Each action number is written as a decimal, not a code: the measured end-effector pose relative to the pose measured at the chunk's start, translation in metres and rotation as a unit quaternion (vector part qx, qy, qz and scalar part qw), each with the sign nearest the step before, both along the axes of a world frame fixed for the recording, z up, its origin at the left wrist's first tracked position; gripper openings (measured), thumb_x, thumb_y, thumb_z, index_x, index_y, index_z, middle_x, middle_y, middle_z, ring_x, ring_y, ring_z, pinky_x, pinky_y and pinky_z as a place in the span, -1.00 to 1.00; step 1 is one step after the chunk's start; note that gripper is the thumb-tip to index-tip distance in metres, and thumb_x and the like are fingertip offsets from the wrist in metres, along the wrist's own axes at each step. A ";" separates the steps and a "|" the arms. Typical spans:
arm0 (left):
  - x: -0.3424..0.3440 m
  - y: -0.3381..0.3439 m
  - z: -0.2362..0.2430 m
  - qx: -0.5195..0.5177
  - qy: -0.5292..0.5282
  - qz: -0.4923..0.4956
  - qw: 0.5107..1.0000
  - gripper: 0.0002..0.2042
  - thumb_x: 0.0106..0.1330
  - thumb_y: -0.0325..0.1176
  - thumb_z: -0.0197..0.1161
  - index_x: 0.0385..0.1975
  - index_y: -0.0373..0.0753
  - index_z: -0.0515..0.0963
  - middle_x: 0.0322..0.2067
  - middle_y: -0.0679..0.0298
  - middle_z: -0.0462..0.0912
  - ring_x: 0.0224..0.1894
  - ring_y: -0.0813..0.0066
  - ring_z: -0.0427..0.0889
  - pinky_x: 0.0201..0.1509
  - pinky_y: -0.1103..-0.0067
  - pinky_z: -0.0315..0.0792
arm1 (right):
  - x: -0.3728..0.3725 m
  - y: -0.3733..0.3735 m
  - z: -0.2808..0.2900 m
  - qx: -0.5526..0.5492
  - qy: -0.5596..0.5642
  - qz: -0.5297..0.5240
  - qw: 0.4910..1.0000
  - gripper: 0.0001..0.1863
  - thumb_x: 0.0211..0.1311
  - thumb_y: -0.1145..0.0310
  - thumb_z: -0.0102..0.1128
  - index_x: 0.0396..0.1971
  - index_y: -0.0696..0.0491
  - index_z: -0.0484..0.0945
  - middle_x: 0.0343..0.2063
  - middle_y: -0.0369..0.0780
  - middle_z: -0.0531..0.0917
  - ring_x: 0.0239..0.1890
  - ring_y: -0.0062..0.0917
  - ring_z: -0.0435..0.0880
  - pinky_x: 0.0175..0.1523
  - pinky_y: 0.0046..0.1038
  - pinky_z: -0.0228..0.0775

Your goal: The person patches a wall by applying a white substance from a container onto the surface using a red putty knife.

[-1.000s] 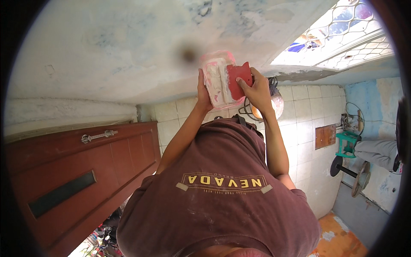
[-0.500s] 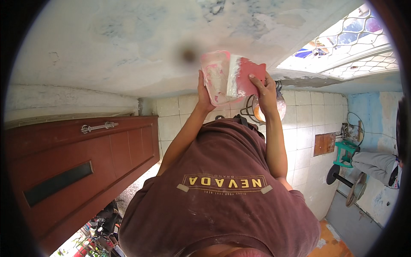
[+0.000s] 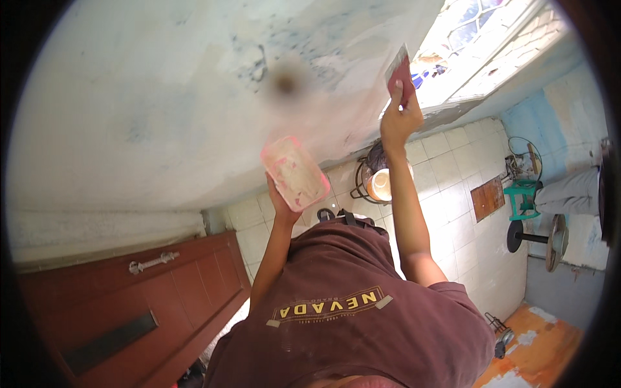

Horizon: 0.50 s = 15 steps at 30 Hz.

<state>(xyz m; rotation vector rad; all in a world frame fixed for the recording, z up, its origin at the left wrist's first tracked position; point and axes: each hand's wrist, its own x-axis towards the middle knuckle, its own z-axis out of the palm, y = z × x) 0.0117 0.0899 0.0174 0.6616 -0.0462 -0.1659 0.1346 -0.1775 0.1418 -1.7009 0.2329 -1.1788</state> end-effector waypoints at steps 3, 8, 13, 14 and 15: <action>-0.001 0.001 -0.001 0.051 0.067 0.003 0.996 -0.25 0.55 0.37 -0.22 0.54 -0.01 0.17 0.45 0.19 0.35 0.44 0.03 0.39 0.47 0.00 0.33 | 0.042 0.020 0.021 -0.090 -0.060 -0.033 0.994 -0.48 0.37 0.52 0.23 0.34 0.07 0.54 0.15 -0.02 0.69 0.14 -0.22 0.69 0.20 -0.30 0.53; 0.009 -0.007 -0.013 -0.088 0.160 -0.033 0.983 -0.37 0.57 0.25 -0.14 0.45 -0.03 0.27 0.28 0.24 0.50 0.31 0.12 0.54 0.33 0.00 0.51 | 0.046 0.114 -0.019 -0.211 0.044 -0.064 0.974 -0.29 0.06 0.55 0.38 0.33 -0.05 0.58 0.12 -0.15 0.71 0.02 -0.24 0.74 0.05 -0.27 0.62; 0.012 -0.009 -0.018 -0.089 0.176 -0.039 0.980 -0.36 0.56 0.28 -0.16 0.43 -0.03 0.30 0.27 0.23 0.53 0.28 0.10 0.57 0.32 -0.02 0.51 | 0.003 0.083 -0.039 -0.217 0.002 0.062 0.974 -0.38 0.12 0.57 0.34 0.27 -0.01 0.63 0.05 -0.16 0.74 -0.04 -0.33 0.78 -0.05 -0.37 0.65; 0.010 -0.009 -0.017 -0.079 0.170 -0.030 0.982 -0.36 0.56 0.28 -0.16 0.43 -0.03 0.30 0.26 0.23 0.53 0.28 0.11 0.57 0.32 -0.02 0.51 | 0.003 0.065 -0.034 -0.183 -0.009 0.056 0.981 -0.41 0.16 0.57 0.32 0.26 0.01 0.63 0.05 -0.15 0.74 -0.03 -0.35 0.78 -0.05 -0.38 0.64; 0.011 -0.012 -0.015 -0.071 0.163 -0.024 0.984 -0.36 0.56 0.28 -0.16 0.43 -0.03 0.30 0.26 0.23 0.53 0.27 0.11 0.57 0.33 -0.01 0.51 | 0.004 0.045 -0.024 -0.151 -0.021 0.047 0.987 -0.44 0.20 0.58 0.30 0.25 0.03 0.64 0.06 -0.15 0.74 -0.03 -0.36 0.78 -0.06 -0.39 0.64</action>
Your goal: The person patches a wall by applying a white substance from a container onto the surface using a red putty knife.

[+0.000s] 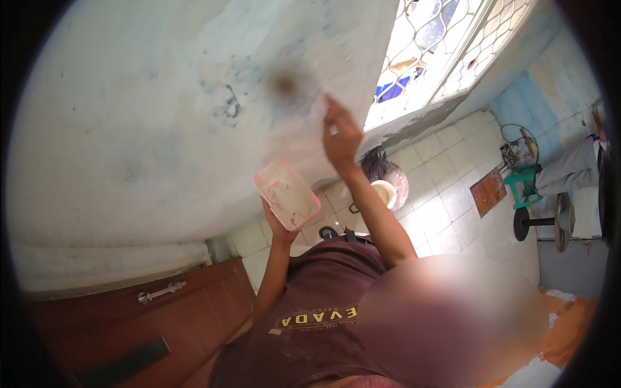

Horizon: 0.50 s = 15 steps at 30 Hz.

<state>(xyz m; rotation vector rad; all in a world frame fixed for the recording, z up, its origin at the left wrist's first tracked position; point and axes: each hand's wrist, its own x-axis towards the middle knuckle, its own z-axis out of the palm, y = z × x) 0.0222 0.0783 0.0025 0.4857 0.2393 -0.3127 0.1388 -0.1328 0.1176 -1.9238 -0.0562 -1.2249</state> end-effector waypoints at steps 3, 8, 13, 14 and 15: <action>-0.005 -0.003 0.001 -0.023 0.007 -0.001 1.000 -0.38 0.58 0.24 -0.16 0.43 -0.04 0.30 0.25 0.22 0.53 0.26 0.15 0.59 0.31 0.03 0.53 | 0.019 -0.041 0.049 0.082 -0.014 -0.104 0.991 -0.52 0.32 0.57 0.22 0.25 0.06 0.63 -0.01 -0.14 0.74 -0.10 -0.39 0.76 -0.10 -0.42 0.63; -0.009 -0.016 0.020 0.056 -0.077 -0.002 0.995 -0.44 0.62 0.15 -0.17 0.43 -0.07 0.29 0.23 0.21 0.53 0.25 0.18 0.60 0.29 0.08 0.57 | 0.061 0.000 0.075 -0.002 -0.028 -0.149 0.988 -0.35 0.13 0.53 0.35 0.32 0.07 0.56 -0.07 -0.11 0.68 -0.09 -0.23 0.72 -0.09 -0.31 0.61; -0.005 -0.019 0.031 0.047 -0.085 0.000 0.995 -0.46 0.63 0.09 -0.11 0.44 -0.08 0.24 0.25 0.22 0.49 0.26 0.20 0.58 0.28 0.13 0.59 | 0.018 0.073 0.034 -0.071 0.001 0.001 0.998 -0.25 -0.01 0.56 0.41 0.32 0.03 0.56 -0.03 -0.13 0.68 -0.12 -0.29 0.74 -0.13 -0.35 0.63; 0.001 -0.015 0.023 0.008 -0.052 -0.010 0.999 -0.46 0.64 0.09 -0.11 0.45 -0.09 0.23 0.25 0.21 0.48 0.26 0.20 0.58 0.28 0.14 0.60 | 0.005 0.076 0.022 -0.079 0.021 0.040 0.996 -0.27 0.01 0.56 0.41 0.31 0.02 0.56 -0.02 -0.13 0.68 -0.13 -0.30 0.74 -0.14 -0.37 0.63; 0.006 -0.013 0.020 -0.030 -0.022 -0.022 0.999 -0.46 0.64 0.08 -0.10 0.45 -0.09 0.21 0.26 0.21 0.47 0.27 0.20 0.57 0.28 0.15 0.60 | 0.001 0.074 0.016 -0.085 0.036 0.076 0.993 -0.29 0.04 0.56 0.40 0.31 0.02 0.57 -0.01 -0.14 0.68 -0.14 -0.31 0.75 -0.16 -0.39 0.64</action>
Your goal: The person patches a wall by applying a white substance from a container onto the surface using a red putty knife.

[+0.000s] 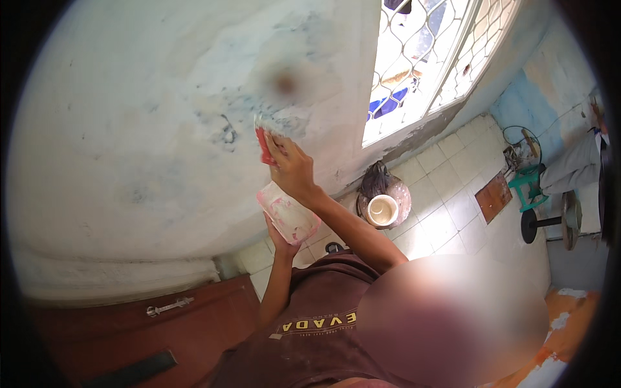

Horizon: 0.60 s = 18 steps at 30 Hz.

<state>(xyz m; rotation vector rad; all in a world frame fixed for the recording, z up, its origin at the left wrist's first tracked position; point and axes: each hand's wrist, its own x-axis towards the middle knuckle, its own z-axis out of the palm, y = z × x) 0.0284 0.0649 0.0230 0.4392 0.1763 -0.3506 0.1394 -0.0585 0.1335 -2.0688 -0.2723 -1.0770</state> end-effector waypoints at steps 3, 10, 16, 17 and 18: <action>0.002 -0.003 0.009 0.046 -0.023 0.023 0.998 -0.46 0.64 0.10 -0.12 0.44 -0.10 0.23 0.26 0.20 0.47 0.28 0.19 0.57 0.28 0.14 0.60 | -0.002 -0.045 -0.009 0.065 0.005 -0.053 0.996 -0.45 0.20 0.56 0.34 0.25 0.01 0.63 0.02 -0.17 0.70 -0.16 -0.34 0.76 -0.20 -0.45 0.64; -0.008 0.000 -0.019 0.059 -0.028 0.039 0.997 -0.44 0.64 0.15 -0.20 0.41 -0.10 0.29 0.23 0.21 0.52 0.23 0.17 0.61 0.25 0.10 0.61 | 0.053 -0.126 0.065 0.174 -0.055 -0.176 0.967 -0.53 0.38 0.50 0.27 0.29 -0.01 0.60 -0.05 -0.11 0.71 -0.06 -0.26 0.73 -0.05 -0.27 0.60; -0.003 -0.007 -0.018 0.044 -0.021 0.020 0.999 -0.40 0.61 0.22 -0.18 0.40 -0.07 0.33 0.24 0.22 0.54 0.24 0.14 0.60 0.30 0.07 0.55 | 0.026 -0.033 0.036 0.040 -0.054 -0.102 0.992 -0.19 -0.01 0.56 0.43 0.38 -0.03 0.50 0.01 -0.17 0.65 -0.08 -0.29 0.74 -0.08 -0.32 0.63; 0.000 -0.006 -0.019 0.028 -0.015 -0.002 0.999 -0.38 0.59 0.26 -0.16 0.43 -0.04 0.32 0.28 0.25 0.52 0.28 0.15 0.56 0.35 0.07 0.49 | 0.014 -0.027 0.024 0.034 -0.032 -0.053 0.998 -0.22 0.02 0.56 0.42 0.37 -0.02 0.51 0.00 -0.17 0.66 -0.08 -0.27 0.74 -0.07 -0.31 0.63; 0.006 -0.005 -0.013 0.015 -0.013 -0.026 0.999 -0.36 0.58 0.29 -0.14 0.45 0.00 0.31 0.32 0.28 0.50 0.33 0.15 0.52 0.40 0.07 0.44 | 0.009 -0.025 0.022 0.030 -0.015 -0.006 0.999 -0.24 0.04 0.56 0.41 0.35 -0.01 0.53 -0.01 -0.16 0.67 -0.08 -0.25 0.74 -0.06 -0.31 0.63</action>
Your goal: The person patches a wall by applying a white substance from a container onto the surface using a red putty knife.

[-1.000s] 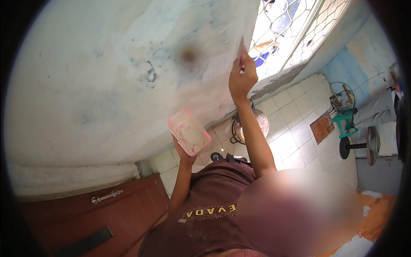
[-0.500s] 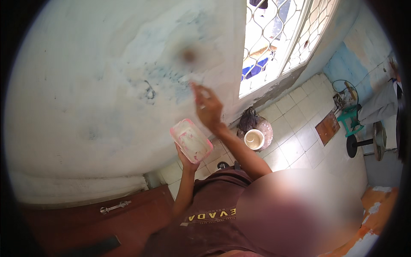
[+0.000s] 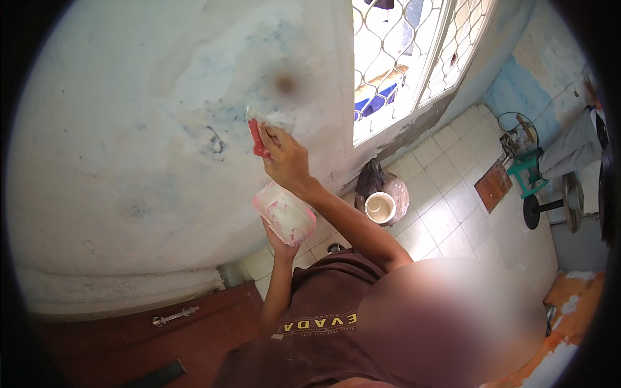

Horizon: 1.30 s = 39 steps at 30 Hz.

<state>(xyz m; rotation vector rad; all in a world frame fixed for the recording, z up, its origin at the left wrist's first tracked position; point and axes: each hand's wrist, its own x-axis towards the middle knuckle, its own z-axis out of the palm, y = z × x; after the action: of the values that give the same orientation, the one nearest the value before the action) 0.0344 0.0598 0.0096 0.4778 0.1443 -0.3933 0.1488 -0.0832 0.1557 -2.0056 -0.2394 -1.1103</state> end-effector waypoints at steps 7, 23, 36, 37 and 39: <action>-0.014 -0.006 0.006 0.119 -0.079 0.112 0.983 -0.43 0.61 0.18 -0.18 0.38 -0.10 0.34 0.19 0.21 0.55 0.21 0.15 0.62 0.18 0.04 0.64 | 0.031 -0.125 0.036 0.157 -0.076 -0.241 0.955 -0.47 0.22 0.59 0.27 0.23 0.02 0.65 -0.19 -0.18 0.74 -0.13 -0.35 0.75 -0.08 -0.38 0.60; -0.010 -0.005 0.003 0.052 -0.091 0.067 0.992 -0.51 0.64 -0.06 -0.06 0.44 -0.13 0.21 0.26 0.19 0.47 0.22 0.21 0.61 0.23 0.15 0.65 | 0.015 -0.093 0.056 0.112 -0.143 -0.101 0.978 -0.62 0.26 0.58 0.35 0.08 0.05 0.73 -0.19 -0.18 0.75 -0.30 -0.43 0.75 -0.22 -0.45 0.60; -0.004 -0.004 0.006 0.015 0.030 0.044 0.998 -0.44 0.62 0.20 -0.18 0.35 -0.06 0.40 0.18 0.25 0.59 0.22 0.17 0.62 0.28 0.06 0.57 | 0.008 -0.060 0.060 0.045 -0.088 -0.074 0.992 -0.50 0.10 0.60 0.40 0.09 -0.08 0.74 -0.32 -0.20 0.67 -0.37 -0.31 0.69 -0.27 -0.38 0.55; -0.002 -0.002 0.006 0.011 0.029 0.044 0.999 -0.44 0.61 0.20 -0.18 0.34 -0.06 0.40 0.19 0.25 0.59 0.21 0.17 0.62 0.28 0.06 0.57 | 0.003 -0.069 0.059 0.047 -0.084 -0.051 0.994 -0.50 0.11 0.61 0.39 0.09 -0.07 0.74 -0.32 -0.20 0.67 -0.39 -0.31 0.69 -0.28 -0.39 0.54; 0.002 -0.003 0.006 0.002 0.027 0.045 0.999 -0.44 0.61 0.21 -0.16 0.33 -0.05 0.40 0.19 0.25 0.59 0.21 0.16 0.63 0.28 0.07 0.57 | 0.013 -0.101 0.065 0.066 -0.098 -0.186 0.976 -0.55 0.20 0.58 0.35 0.11 -0.03 0.73 -0.31 -0.21 0.69 -0.39 -0.43 0.71 -0.27 -0.42 0.56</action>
<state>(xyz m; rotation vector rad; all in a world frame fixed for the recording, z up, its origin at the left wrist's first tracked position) 0.0369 0.0566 0.0152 0.4638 0.2186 -0.3186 0.1620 -0.1843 0.2210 -1.8673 0.1140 -1.5201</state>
